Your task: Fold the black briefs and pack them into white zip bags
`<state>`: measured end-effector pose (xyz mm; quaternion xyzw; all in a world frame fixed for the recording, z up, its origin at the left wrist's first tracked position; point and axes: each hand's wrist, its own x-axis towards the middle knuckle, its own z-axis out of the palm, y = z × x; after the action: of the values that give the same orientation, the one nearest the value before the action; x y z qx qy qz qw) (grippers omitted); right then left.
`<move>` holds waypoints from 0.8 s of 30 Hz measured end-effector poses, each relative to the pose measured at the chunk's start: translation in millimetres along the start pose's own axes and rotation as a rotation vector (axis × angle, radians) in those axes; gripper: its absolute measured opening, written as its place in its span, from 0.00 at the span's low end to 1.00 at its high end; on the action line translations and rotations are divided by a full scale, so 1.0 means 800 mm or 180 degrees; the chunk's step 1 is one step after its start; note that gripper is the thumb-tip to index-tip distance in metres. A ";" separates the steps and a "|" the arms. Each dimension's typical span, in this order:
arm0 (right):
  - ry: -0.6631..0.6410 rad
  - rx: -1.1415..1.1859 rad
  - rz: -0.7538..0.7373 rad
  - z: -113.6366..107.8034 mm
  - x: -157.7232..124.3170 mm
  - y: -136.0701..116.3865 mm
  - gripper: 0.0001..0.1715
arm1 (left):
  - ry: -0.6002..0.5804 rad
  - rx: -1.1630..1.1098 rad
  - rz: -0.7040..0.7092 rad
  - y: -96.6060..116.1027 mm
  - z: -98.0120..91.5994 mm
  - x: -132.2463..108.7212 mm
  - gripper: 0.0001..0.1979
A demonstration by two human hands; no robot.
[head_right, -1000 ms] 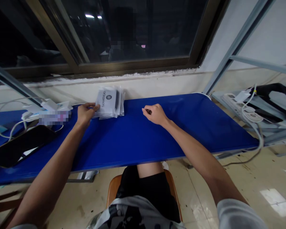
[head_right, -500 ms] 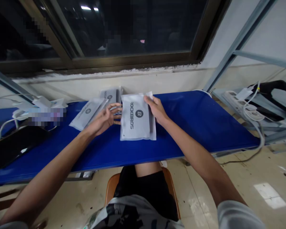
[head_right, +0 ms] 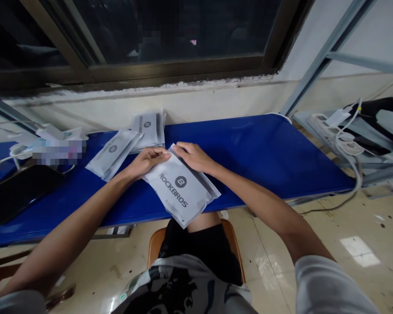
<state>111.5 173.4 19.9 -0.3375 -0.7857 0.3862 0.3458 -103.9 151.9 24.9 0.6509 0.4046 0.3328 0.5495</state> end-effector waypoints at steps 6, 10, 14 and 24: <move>-0.0175 0.0338 -0.0367 -0.008 -0.006 -0.021 0.28 | 0.0618 0.0434 0.0448 0.024 -0.024 -0.007 0.17; -0.0015 0.0205 -0.0598 -0.007 -0.010 -0.027 0.31 | 0.0998 0.0444 0.0548 0.032 -0.039 -0.008 0.16; -0.0261 0.0240 -0.0640 -0.020 -0.011 -0.020 0.29 | 0.1952 0.0467 0.0885 0.029 -0.064 -0.004 0.15; -0.0055 0.0997 -0.0272 -0.019 -0.014 -0.014 0.17 | 0.2349 0.1089 0.1220 0.011 -0.071 0.002 0.20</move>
<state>126.3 164.9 33.3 -0.2424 -0.7324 0.4918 0.4037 -151.3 178.0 43.6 0.6333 0.4949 0.5667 0.1813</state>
